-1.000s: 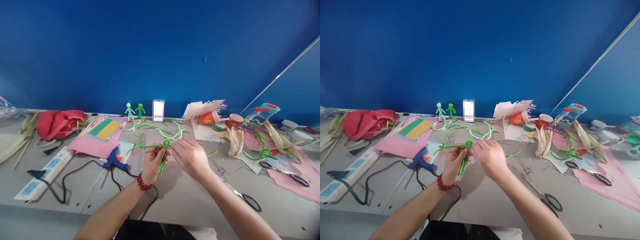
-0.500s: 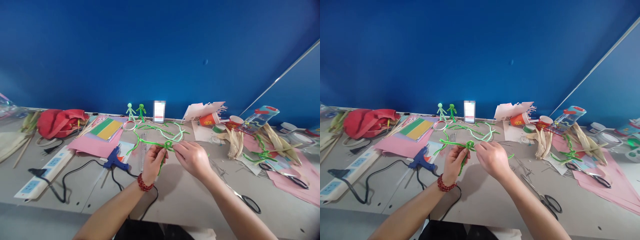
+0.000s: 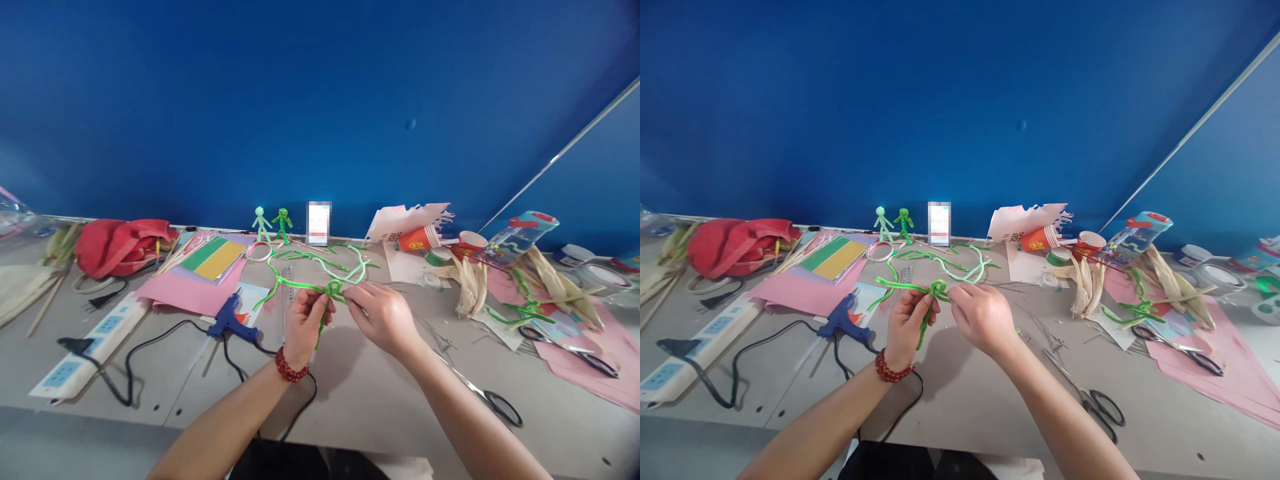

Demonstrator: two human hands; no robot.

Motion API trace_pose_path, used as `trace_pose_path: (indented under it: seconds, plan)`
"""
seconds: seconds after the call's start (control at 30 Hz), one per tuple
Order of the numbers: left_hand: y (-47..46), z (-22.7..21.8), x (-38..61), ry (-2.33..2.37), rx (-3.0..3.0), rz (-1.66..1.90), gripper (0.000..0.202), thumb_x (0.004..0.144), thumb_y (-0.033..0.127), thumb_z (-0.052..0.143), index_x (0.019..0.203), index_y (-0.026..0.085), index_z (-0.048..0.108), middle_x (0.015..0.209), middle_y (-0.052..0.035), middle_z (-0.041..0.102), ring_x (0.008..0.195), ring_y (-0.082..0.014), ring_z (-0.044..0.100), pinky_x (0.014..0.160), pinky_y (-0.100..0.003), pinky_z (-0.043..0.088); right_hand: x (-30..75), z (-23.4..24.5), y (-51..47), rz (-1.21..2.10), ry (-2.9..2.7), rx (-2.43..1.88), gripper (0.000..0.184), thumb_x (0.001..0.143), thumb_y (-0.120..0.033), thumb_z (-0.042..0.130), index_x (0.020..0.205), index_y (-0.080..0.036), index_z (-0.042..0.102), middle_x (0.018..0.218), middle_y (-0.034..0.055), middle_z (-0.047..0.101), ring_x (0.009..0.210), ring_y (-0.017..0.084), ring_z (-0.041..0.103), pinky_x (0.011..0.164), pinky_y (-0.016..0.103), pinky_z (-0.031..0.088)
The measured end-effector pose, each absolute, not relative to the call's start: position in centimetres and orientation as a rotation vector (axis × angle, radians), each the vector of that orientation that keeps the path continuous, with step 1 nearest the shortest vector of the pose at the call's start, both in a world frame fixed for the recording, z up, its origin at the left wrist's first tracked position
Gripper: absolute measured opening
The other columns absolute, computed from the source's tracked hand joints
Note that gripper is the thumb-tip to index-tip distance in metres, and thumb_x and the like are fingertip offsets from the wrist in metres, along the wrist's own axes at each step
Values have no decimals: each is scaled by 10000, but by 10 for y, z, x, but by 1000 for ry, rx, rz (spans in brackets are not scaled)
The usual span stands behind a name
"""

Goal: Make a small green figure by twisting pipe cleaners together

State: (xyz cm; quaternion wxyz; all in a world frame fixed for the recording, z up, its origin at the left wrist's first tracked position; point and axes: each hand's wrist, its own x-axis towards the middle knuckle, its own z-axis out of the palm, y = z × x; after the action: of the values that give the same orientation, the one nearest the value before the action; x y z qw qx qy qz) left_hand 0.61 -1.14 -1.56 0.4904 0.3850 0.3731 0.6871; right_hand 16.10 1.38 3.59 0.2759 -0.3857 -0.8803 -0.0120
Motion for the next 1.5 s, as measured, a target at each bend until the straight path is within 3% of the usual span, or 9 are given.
trace_pose_path:
  seconds: [0.3, 0.4, 0.53, 0.7, 0.93, 1.17, 1.5]
  plan:
    - [-11, -16, 6, 875, 928, 1712, 185, 824, 327, 680, 883, 170, 602, 651, 4, 638, 529, -94, 552, 503, -220, 442, 159, 34, 16, -17, -2358, -1070, 169, 874, -136, 472, 827, -200, 622, 739, 25, 673, 622, 157, 575, 576, 258, 342]
    - [-10, -15, 6, 888, 909, 1722, 195, 814, 330, 692, 878, 170, 601, 656, -2, 651, 536, -98, 561, 521, -226, 455, 156, 35, 15, 106, -2279, -1097, 110, 885, -223, 507, 925, -197, 606, 745, 27, 675, 666, 171, 613, 578, 248, 371]
    - [-10, -19, 5, 916, 918, 1744, 205, 808, 338, 699, 896, 172, 617, 684, -1, 653, 559, -102, 578, 540, -229, 470, 150, 40, 12, 345, -2166, -1121, 235, 868, -333, 566, 1064, -203, 570, 838, 35, 691, 742, 181, 644, 613, 254, 438]
    - [-12, -23, 6, 931, 1003, 1775, 220, 819, 357, 684, 940, 182, 631, 766, -21, 662, 577, -105, 568, 548, -239, 480, 141, 42, 12, 594, -2093, -1171, 125, 865, -317, 571, 941, -219, 584, 773, 10, 664, 711, 161, 618, 562, 235, 431]
    - [-17, -15, 7, 957, 1014, 1757, 206, 825, 360, 673, 922, 183, 631, 757, -21, 656, 592, -118, 571, 564, -248, 487, 136, 39, 14, 690, -2000, -1113, 48, 837, -258, 583, 845, -211, 578, 745, 7, 626, 694, 150, 596, 491, 213, 389]
    - [-15, -23, 7, 897, 955, 1738, 183, 836, 334, 665, 943, 192, 623, 784, -15, 677, 599, -114, 577, 588, -255, 482, 135, 37, 15, 839, -1944, -1007, 34, 855, -227, 585, 848, -209, 556, 650, -17, 637, 663, 157, 636, 589, 258, 478]
    - [-13, -23, 8, 807, 870, 1734, 186, 826, 303, 681, 944, 201, 580, 734, 16, 639, 571, -103, 580, 572, -252, 474, 133, 39, 16, 889, -1909, -1002, 87, 838, -206, 610, 803, -213, 530, 584, -39, 626, 635, 145, 622, 599, 245, 479]
